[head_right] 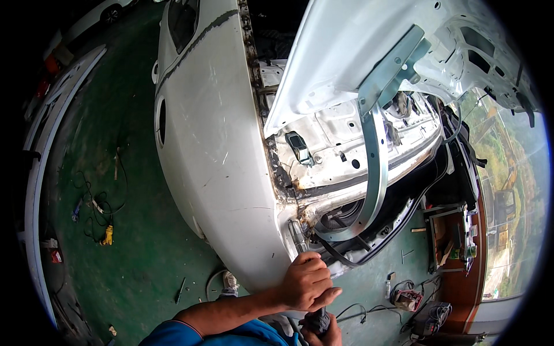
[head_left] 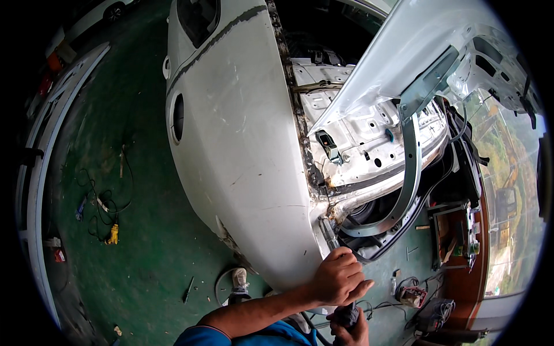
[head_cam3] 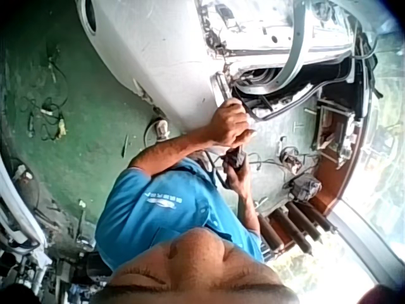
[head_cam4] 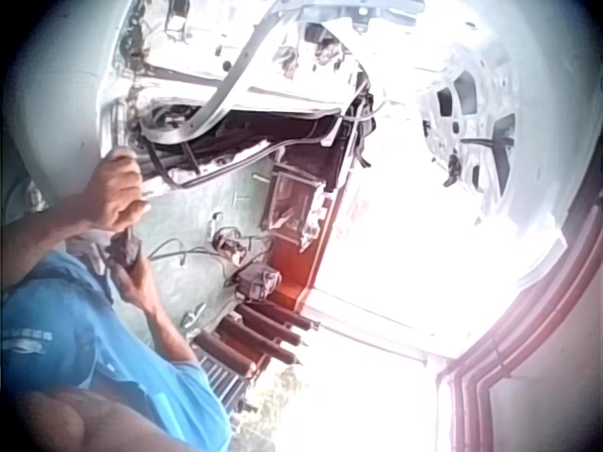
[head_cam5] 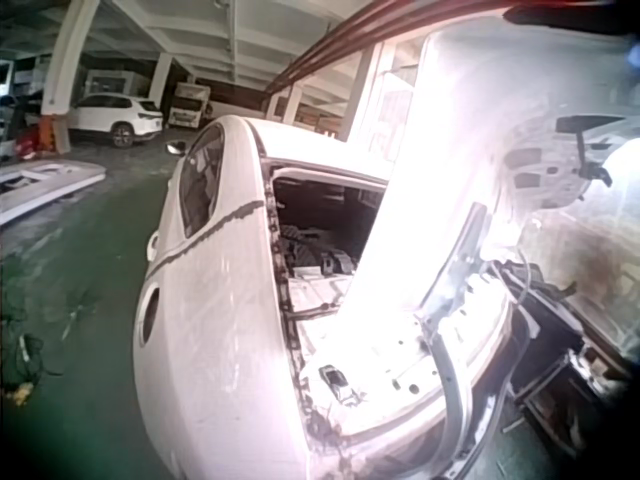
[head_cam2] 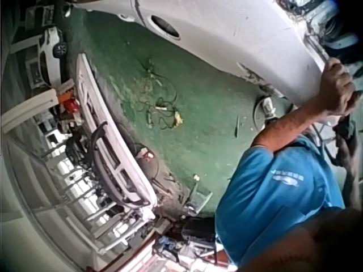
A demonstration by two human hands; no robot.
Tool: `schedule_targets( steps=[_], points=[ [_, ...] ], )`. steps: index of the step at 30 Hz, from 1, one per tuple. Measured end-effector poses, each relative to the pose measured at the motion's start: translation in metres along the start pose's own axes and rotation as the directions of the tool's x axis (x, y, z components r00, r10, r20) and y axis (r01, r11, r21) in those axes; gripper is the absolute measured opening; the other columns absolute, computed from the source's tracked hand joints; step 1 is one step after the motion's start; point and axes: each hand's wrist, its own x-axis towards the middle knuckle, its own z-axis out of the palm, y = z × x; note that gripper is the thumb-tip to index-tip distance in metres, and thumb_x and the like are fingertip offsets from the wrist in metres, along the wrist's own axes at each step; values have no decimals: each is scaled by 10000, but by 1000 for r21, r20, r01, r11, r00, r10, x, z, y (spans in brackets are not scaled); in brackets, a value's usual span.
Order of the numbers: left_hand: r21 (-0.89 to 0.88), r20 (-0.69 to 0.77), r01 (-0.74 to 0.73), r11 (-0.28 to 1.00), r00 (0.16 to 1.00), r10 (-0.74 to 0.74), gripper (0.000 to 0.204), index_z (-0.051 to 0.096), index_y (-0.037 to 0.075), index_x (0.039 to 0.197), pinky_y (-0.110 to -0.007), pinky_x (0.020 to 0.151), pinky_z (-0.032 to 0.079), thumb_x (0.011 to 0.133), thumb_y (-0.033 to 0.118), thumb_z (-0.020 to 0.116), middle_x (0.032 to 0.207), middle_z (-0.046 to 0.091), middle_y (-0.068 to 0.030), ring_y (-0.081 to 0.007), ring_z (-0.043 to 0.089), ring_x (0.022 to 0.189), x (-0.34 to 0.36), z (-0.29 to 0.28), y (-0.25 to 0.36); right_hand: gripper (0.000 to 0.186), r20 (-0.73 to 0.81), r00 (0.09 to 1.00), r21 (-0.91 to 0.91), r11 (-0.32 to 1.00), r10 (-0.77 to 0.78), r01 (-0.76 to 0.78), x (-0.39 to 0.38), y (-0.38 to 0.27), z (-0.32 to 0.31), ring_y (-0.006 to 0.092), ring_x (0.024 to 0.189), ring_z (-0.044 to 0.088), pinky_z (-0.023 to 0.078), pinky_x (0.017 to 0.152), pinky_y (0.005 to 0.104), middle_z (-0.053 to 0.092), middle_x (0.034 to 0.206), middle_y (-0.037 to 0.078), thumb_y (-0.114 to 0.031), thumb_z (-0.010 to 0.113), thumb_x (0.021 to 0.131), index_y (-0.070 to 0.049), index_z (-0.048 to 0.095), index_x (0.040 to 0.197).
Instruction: The person aligns a white car fender with the front body, then uses a metal bar to tap and adjust the panel. The person welds the fender to the car body using a welding torch, producing sparks and bright flashes.
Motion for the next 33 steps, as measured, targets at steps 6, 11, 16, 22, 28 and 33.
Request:
schedule_targets(
  steps=[6, 11, 16, 22, 28, 33],
  points=[
    [-16, -23, 1, 1000, 1000, -1, 270, 596, 101, 642, -411, 907, 433, 864, 200, 712, 682, 540, -28, -221, 570, 738, 1, -1, 0, 424, 11, 1000, -49, 999, -21, 21, -2, -1, -1, 89, 787, 581, 491, 709, 239, 687, 1069, 70, -40, 658, 939, -38, 491, 1328],
    [-10, -19, 0, 1000, 1000, 0, 265, 599, 102, 648, -417, 926, 425, 867, 206, 707, 687, 545, -28, -222, 581, 750, 1, -1, 0, 417, -6, 999, -105, 994, -38, 37, -2, -7, 0, 87, 769, 581, 487, 696, 239, 671, 1005, 39, -37, 664, 934, -40, 507, 1321],
    [1, -9, -7, 1000, 1000, 7, 271, 603, 98, 651, -419, 934, 421, 875, 215, 699, 694, 551, -33, -231, 582, 751, -1, 0, -1, 415, 1, 1000, -164, 986, -29, 29, -4, -3, -2, 88, 760, 572, 486, 691, 248, 641, 958, 15, -47, 661, 933, -35, 512, 1320],
    [-23, -17, 1, 1000, 1000, -1, 222, 622, 82, 651, -468, 860, 481, 815, 172, 741, 690, 564, -51, -250, 593, 739, -3, 0, -3, 496, -286, 915, 359, 917, 286, -174, -2, 22, 16, 162, 943, 618, 523, 833, 297, 644, 1207, 74, -13, 645, 933, -22, 451, 1389],
    [-15, 23, -92, 996, 995, 92, 278, 605, 88, 662, -444, 921, 444, 883, 222, 706, 693, 557, -41, -239, 606, 782, -1, -1, 0, 459, -4, 1000, 23, 1000, 1, -1, -9, 0, 2, 90, 830, 584, 485, 733, 235, 671, 1135, 82, -69, 669, 924, -15, 494, 1345],
    [-34, 2, -66, 997, 998, 66, 279, 604, 95, 662, -441, 932, 437, 890, 222, 703, 693, 551, -33, -234, 604, 783, -1, 0, -1, 482, 7, 1000, 37, 999, 9, -9, -7, 5, -1, 92, 818, 582, 488, 733, 239, 674, 1139, 84, -96, 672, 928, -20, 478, 1362]
  ],
)
